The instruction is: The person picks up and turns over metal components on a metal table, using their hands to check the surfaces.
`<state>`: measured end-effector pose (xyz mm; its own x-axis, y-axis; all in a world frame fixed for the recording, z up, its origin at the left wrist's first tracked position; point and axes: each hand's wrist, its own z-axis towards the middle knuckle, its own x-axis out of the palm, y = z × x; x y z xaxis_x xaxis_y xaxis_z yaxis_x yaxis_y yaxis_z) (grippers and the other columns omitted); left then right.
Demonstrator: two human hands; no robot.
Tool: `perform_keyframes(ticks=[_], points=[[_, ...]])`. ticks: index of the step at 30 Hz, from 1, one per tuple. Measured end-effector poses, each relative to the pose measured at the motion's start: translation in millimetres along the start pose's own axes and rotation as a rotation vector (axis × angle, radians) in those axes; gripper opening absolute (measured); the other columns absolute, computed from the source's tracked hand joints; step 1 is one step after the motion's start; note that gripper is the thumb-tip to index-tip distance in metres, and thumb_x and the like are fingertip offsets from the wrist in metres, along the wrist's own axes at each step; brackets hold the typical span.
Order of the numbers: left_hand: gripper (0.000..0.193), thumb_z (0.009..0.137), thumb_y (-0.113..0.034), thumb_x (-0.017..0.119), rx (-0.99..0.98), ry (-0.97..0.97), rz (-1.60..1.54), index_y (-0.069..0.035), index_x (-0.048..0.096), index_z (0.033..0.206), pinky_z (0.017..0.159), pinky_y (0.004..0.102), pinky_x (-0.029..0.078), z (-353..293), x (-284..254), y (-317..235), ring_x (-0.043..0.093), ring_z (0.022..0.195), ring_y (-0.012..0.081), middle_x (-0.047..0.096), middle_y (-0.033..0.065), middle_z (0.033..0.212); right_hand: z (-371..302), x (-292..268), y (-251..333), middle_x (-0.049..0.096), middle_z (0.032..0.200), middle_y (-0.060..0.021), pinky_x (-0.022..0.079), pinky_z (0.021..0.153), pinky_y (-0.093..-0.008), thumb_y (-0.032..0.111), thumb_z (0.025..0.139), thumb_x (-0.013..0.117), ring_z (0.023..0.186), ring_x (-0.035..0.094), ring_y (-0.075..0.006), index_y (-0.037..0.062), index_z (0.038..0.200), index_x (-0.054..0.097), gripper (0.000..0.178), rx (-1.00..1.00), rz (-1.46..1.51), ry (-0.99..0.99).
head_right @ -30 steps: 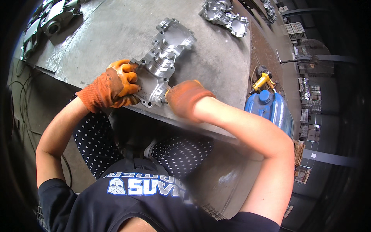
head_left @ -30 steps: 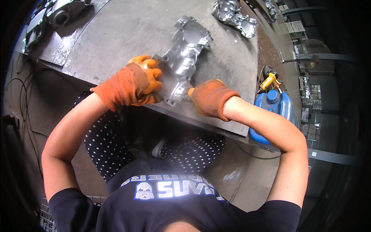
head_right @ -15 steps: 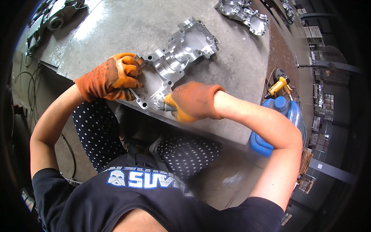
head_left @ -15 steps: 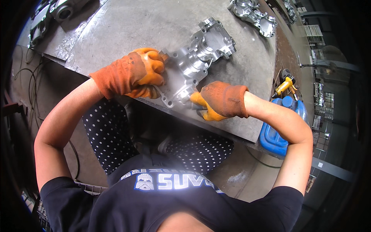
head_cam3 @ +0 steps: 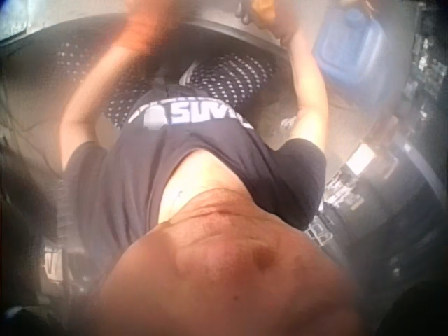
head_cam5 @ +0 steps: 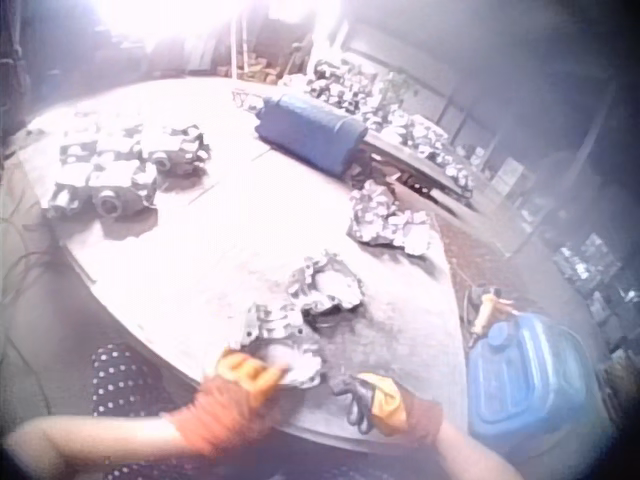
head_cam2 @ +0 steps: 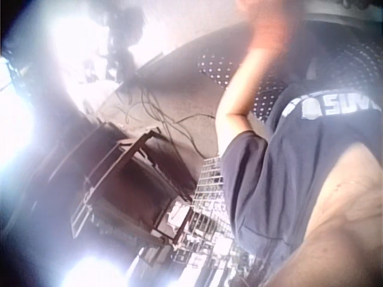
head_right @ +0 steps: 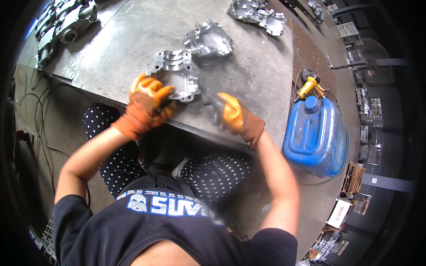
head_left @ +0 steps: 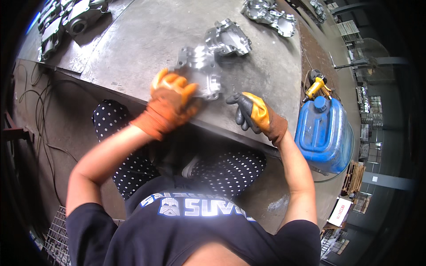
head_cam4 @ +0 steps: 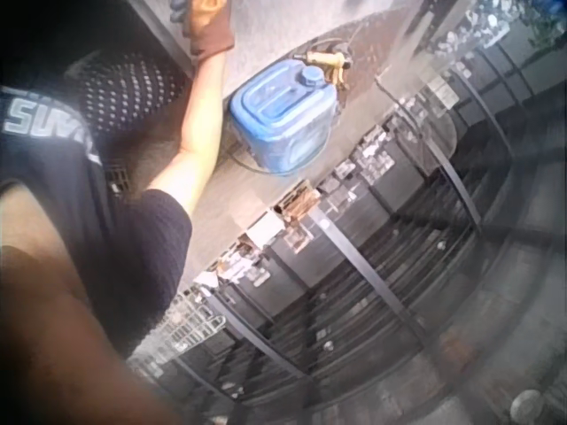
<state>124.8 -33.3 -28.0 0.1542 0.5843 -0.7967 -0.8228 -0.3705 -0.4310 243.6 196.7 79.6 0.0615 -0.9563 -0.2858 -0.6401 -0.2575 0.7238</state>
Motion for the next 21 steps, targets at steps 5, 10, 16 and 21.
perform_keyframes(ticks=[5, 10, 16, 21], points=[[0.071, 0.073, -0.021, 0.079, 0.008, 0.022, -0.447, -0.007, 0.055, 0.139, 0.105, 0.0497, 0.043, -22, 10, -106, 0.059, 0.117, 0.0372, 0.059, 0.0184, 0.132, -12, -38, -83, 0.063, 0.074, -0.0097, 0.048, 0.059, -0.0314, 0.025, 0.1, 0.057, 0.063, 0.059, -0.0173, 0.0022, 0.109, 0.063, 0.025, -0.318, -0.516, -0.375], [0.079, 0.073, -0.041, 0.079, 0.277, -0.05, -0.127, -0.006, 0.055, 0.14, 0.12, 0.0508, 0.028, 14, 28, -83, 0.048, 0.136, 0.0329, 0.056, 0.0134, 0.14, -33, -39, -33, 0.072, 0.094, -0.0176, 0.053, 0.074, -0.0478, 0.028, 0.09, 0.065, 0.083, 0.068, -0.0399, 0.0083, 0.1, 0.064, 0.022, -0.062, -1.372, -0.557], [0.042, 0.078, -0.041, 0.076, 0.326, 0.123, -0.091, -0.009, 0.065, 0.102, 0.116, 0.0516, 0.031, 58, 67, -72, 0.058, 0.11, 0.0314, 0.063, 0.0106, 0.1, -5, -67, -20, 0.074, 0.089, -0.009, 0.052, 0.074, -0.0434, 0.018, 0.087, 0.061, 0.085, 0.073, -0.0284, 0.0145, 0.093, 0.069, 0.01, -0.109, -1.816, -0.481], [0.034, 0.078, -0.041, 0.074, 0.299, 0.072, -0.068, -0.013, 0.066, 0.096, 0.113, 0.0493, 0.035, 56, 73, -73, 0.06, 0.104, 0.0296, 0.062, 0.0064, 0.095, 11, -71, -15, 0.075, 0.087, -0.0071, 0.05, 0.077, -0.0407, 0.015, 0.087, 0.059, 0.081, 0.074, -0.0239, 0.0155, 0.091, 0.07, 0.012, -0.114, -2.044, -0.351]])
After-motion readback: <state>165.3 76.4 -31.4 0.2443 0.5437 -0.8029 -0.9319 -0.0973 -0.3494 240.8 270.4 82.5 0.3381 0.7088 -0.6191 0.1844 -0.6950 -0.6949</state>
